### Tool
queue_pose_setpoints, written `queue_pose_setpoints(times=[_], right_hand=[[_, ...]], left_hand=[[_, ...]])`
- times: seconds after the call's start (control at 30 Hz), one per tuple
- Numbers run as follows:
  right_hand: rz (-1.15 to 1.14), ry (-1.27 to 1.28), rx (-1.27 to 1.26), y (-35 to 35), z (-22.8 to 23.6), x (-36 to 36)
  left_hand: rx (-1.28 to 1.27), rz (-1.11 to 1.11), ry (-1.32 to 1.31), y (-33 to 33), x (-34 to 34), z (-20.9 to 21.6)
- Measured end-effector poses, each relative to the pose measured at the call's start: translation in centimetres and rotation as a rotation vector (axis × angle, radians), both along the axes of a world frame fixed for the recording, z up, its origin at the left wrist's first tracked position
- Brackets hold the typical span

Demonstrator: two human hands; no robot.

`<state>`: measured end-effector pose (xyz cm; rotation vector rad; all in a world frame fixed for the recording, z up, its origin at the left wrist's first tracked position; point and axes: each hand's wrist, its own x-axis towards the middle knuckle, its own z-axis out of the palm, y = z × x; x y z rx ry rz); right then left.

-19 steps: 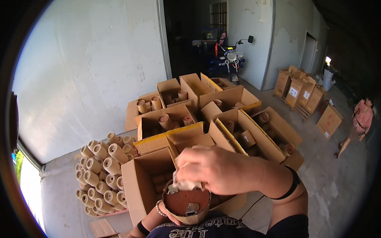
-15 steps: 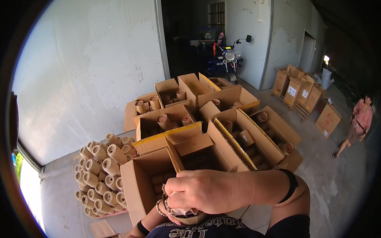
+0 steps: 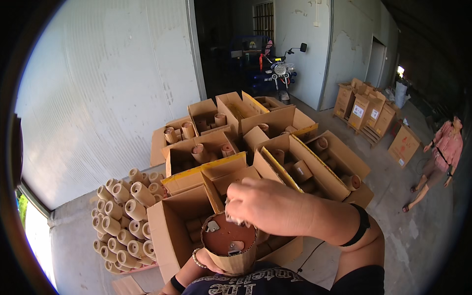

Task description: Packing wood-based products into cardboard boxes within a manufacturing environment.

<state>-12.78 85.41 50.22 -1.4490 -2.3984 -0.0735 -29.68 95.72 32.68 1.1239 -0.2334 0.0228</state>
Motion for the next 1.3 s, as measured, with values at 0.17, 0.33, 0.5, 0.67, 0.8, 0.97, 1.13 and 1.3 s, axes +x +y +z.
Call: queue_pose_setpoints(times=[0.17, 0.33, 0.5, 0.67, 0.8, 0.97, 1.13, 1.3], right_hand=[[0.145, 0.299, -0.039, -0.5, 0.7, -0.7], [-0.033, 0.103, -0.191, -1.1, 0.0, 1.6], [0.041, 0.279, 0.009, -0.8, 1.0, 1.2], [-0.084, 0.038, -0.237, -0.7, 0.0, 1.9], [-0.021, 0.275, -0.022, -0.3, 0.2, 1.0], [0.130, 0.251, -0.023, 0.4, -1.7, -0.5], [0.041, 0.278, 0.084, 0.4, -1.6, 0.3], [0.079, 0.246, -0.056, 0.4, -1.6, 0.3]], left_hand=[[0.037, -0.035, -0.002, 0.2, 0.6, 0.6], [0.009, 0.004, -0.012, 0.4, 0.5, 0.1], [0.010, -0.002, 0.012, 0.4, 0.7, -0.5], [0.004, 0.021, -0.029, 0.1, 1.0, 0.1], [-0.022, -0.005, 0.037, 0.3, 1.0, 0.7], [-0.010, -0.027, -0.017, 0.1, 1.6, 0.9], [-0.020, -0.016, -0.012, 0.0, 1.2, 0.4], [0.050, -0.029, -0.053, 0.3, 1.4, -0.3]])
